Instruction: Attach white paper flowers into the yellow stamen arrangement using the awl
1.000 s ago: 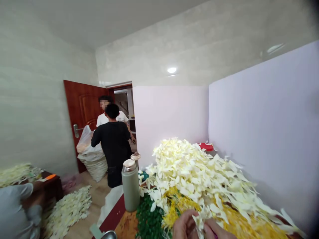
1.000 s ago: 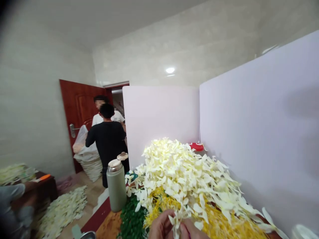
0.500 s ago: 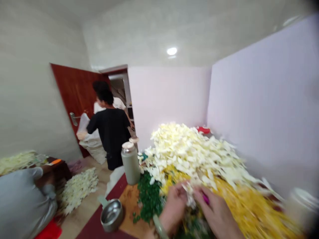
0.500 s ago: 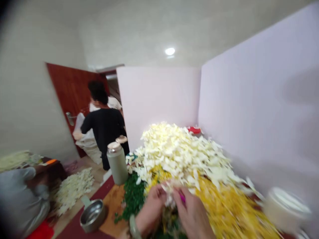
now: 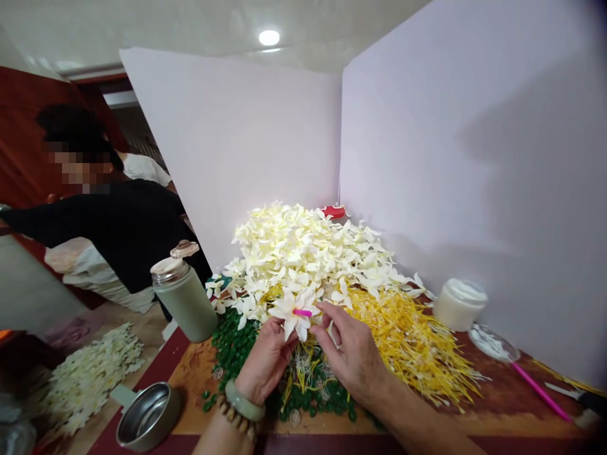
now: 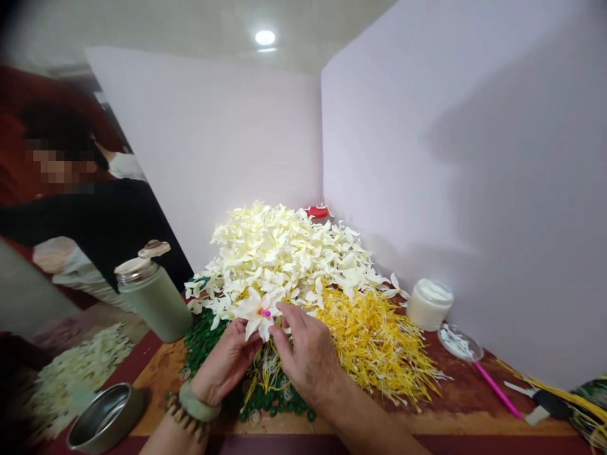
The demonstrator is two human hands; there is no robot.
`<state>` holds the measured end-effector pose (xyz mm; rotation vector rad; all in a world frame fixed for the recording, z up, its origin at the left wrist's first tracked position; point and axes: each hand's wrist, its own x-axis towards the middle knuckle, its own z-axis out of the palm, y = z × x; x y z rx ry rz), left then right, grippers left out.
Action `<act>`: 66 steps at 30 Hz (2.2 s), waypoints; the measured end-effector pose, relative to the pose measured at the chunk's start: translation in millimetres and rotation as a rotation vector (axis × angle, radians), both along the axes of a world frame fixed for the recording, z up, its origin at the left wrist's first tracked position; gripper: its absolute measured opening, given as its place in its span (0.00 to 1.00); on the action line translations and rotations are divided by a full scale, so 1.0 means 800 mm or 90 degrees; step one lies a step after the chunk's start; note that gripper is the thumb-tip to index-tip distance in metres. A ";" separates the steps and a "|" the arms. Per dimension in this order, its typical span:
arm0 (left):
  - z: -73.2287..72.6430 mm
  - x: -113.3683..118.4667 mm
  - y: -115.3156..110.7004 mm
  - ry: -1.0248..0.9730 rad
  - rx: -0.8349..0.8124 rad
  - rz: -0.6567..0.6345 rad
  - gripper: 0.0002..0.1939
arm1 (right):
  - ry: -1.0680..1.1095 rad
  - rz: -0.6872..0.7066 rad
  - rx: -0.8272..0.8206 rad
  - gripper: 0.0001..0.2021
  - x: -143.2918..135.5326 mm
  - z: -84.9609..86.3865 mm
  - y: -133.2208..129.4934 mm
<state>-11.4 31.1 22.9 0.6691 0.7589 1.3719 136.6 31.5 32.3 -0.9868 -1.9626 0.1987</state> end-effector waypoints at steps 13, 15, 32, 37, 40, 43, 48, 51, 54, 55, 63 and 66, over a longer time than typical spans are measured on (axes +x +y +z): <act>0.002 0.005 -0.012 -0.074 0.006 -0.132 0.13 | -0.070 0.052 -0.002 0.12 0.001 0.001 0.006; 0.003 0.000 -0.010 -0.120 0.016 -0.138 0.11 | -0.003 0.067 -0.040 0.15 0.007 0.007 0.007; 0.007 -0.006 -0.006 -0.170 -0.042 -0.130 0.09 | 0.198 0.046 -0.272 0.09 0.011 0.007 0.024; 0.005 -0.004 -0.006 -0.169 -0.048 -0.128 0.11 | 0.181 0.071 -0.270 0.07 0.008 0.001 0.027; 0.006 -0.004 -0.005 -0.158 -0.066 -0.105 0.10 | 0.226 0.051 -0.275 0.06 0.007 -0.002 0.027; 0.007 -0.005 -0.003 -0.145 -0.086 -0.062 0.10 | 0.244 0.051 -0.320 0.06 0.004 -0.002 0.025; 0.006 -0.006 0.000 -0.145 -0.065 -0.071 0.11 | 0.188 0.123 -0.393 0.05 -0.008 -0.005 0.015; 0.004 -0.004 0.000 -0.139 -0.057 -0.076 0.10 | 0.210 0.146 -0.425 0.07 -0.013 -0.009 0.014; 0.002 -0.002 -0.002 -0.131 -0.065 -0.079 0.10 | 0.234 0.155 -0.426 0.07 -0.014 -0.014 0.017; 0.001 -0.002 -0.002 -0.133 -0.069 -0.081 0.09 | 0.239 0.155 -0.421 0.07 -0.014 -0.016 0.019; -0.005 -0.001 -0.001 -0.122 -0.074 -0.095 0.10 | 0.246 0.124 -0.416 0.07 -0.014 -0.020 0.020; -0.007 0.000 0.000 -0.114 -0.068 -0.091 0.10 | 0.232 0.104 -0.409 0.04 -0.016 -0.016 0.016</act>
